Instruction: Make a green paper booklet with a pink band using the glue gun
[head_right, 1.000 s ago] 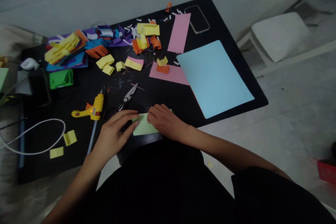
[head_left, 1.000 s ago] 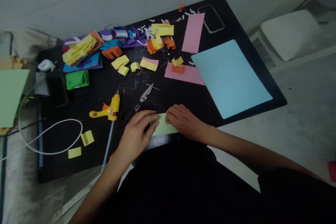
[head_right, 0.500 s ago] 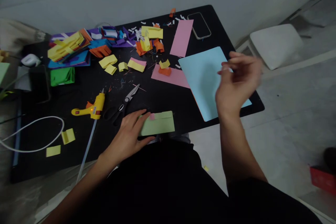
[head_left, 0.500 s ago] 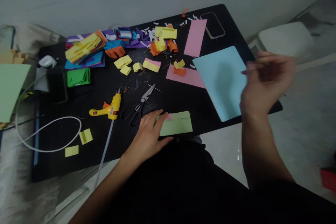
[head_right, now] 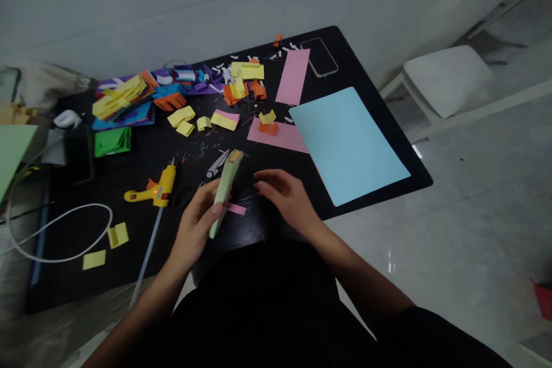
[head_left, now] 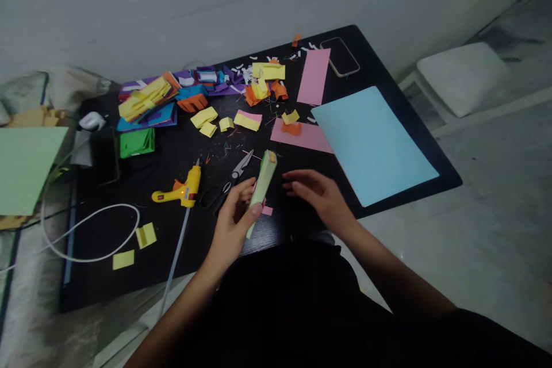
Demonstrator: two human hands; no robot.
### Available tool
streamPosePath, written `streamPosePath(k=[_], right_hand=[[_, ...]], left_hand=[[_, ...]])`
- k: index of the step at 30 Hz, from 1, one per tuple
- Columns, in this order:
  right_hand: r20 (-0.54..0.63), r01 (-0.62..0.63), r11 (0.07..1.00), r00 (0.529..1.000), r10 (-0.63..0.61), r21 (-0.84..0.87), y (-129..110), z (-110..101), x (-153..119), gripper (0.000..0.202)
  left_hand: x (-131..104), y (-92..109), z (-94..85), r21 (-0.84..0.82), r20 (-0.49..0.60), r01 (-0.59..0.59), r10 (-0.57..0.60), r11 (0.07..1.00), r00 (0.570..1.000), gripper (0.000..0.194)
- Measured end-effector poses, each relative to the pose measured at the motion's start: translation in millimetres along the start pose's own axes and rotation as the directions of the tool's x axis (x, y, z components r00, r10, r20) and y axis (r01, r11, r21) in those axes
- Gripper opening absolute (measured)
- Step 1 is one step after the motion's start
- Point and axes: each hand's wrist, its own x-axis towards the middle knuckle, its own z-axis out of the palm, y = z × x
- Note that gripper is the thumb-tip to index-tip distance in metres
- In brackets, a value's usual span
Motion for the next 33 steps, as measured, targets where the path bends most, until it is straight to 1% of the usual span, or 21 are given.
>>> streamPosePath(k=[1, 3, 5, 7, 11, 13, 15, 17, 19, 20, 23, 28, 31, 33], right_hand=[[0.057, -0.025, 0.998, 0.998, 0.021, 0.058, 2, 9, -3, 0.035], [0.136, -0.029, 0.993, 0.991, 0.013, 0.115, 6, 26, -7, 0.042], [0.161, 0.002, 0.992, 0.987, -0.023, 0.129, 9, 37, -8, 0.045], [0.161, 0.013, 0.993, 0.986, -0.032, 0.119, 10, 43, -7, 0.045], [0.165, -0.013, 0.995, 0.986, -0.003, 0.095, 5, 42, -6, 0.041], [0.163, -0.011, 0.996, 0.987, -0.004, 0.089, 0, 40, -6, 0.039], [0.167, 0.003, 0.997, 0.986, -0.015, 0.071, -3, 40, -8, 0.037], [0.177, 0.01, 0.999, 0.984, -0.018, 0.047, -3, 42, -10, 0.039], [0.182, -0.005, 1.0, 0.983, 0.001, 0.021, -2, 44, -13, 0.042], [0.179, -0.016, 1.0, 0.984, 0.014, 0.008, 0, 45, -14, 0.044], [0.163, -0.017, 0.999, 0.986, 0.025, -0.052, 3, 45, -17, 0.045], [0.149, 0.069, 0.975, 0.988, -0.038, -0.211, 3, 45, -20, 0.037], [0.147, 0.108, 0.963, 0.986, -0.072, -0.248, 1, 47, -22, 0.04], [0.138, 0.119, 0.954, 0.987, -0.083, -0.276, -1, 47, -22, 0.041]], left_hand=[[0, 0, 3.1, -0.05, -0.011, 0.026, -0.027, 0.998, 1.0, 0.052], [-1, -2, 9.4, -0.049, -0.043, 0.038, -0.04, 0.998, 0.998, 0.055], [-3, -5, 13.7, 0.012, -0.064, 0.031, -0.03, 0.999, 0.997, 0.057], [-6, -8, 14.3, 0.069, -0.054, 0.014, -0.011, 0.998, 0.998, 0.055], [-11, -6, 6.9, 0.158, 0.001, -0.058, 0.059, 0.986, 0.998, 0.054], [-10, -4, 3.2, 0.191, 0.007, -0.08, 0.08, 0.978, 0.997, 0.047], [-7, -4, 1.2, 0.208, -0.035, -0.076, 0.084, 0.975, 0.996, 0.036], [-3, -4, 0.2, 0.228, -0.105, -0.06, 0.086, 0.972, 0.991, 0.03], [1, -5, -0.7, 0.262, -0.155, -0.055, 0.098, 0.964, 0.983, 0.03], [3, -6, -1.4, 0.284, -0.16, -0.058, 0.107, 0.957, 0.981, 0.031], [4, -6, -3.5, 0.357, -0.132, -0.105, 0.161, 0.928, 0.978, 0.028], [2, -1, -3.6, 0.481, -0.086, -0.19, 0.261, 0.856, 0.961, 0.026], [-1, 2, -1.6, 0.54, -0.068, -0.234, 0.319, 0.809, 0.945, 0.026], [-2, 5, -0.6, 0.553, -0.064, -0.241, 0.329, 0.797, 0.942, 0.024]])
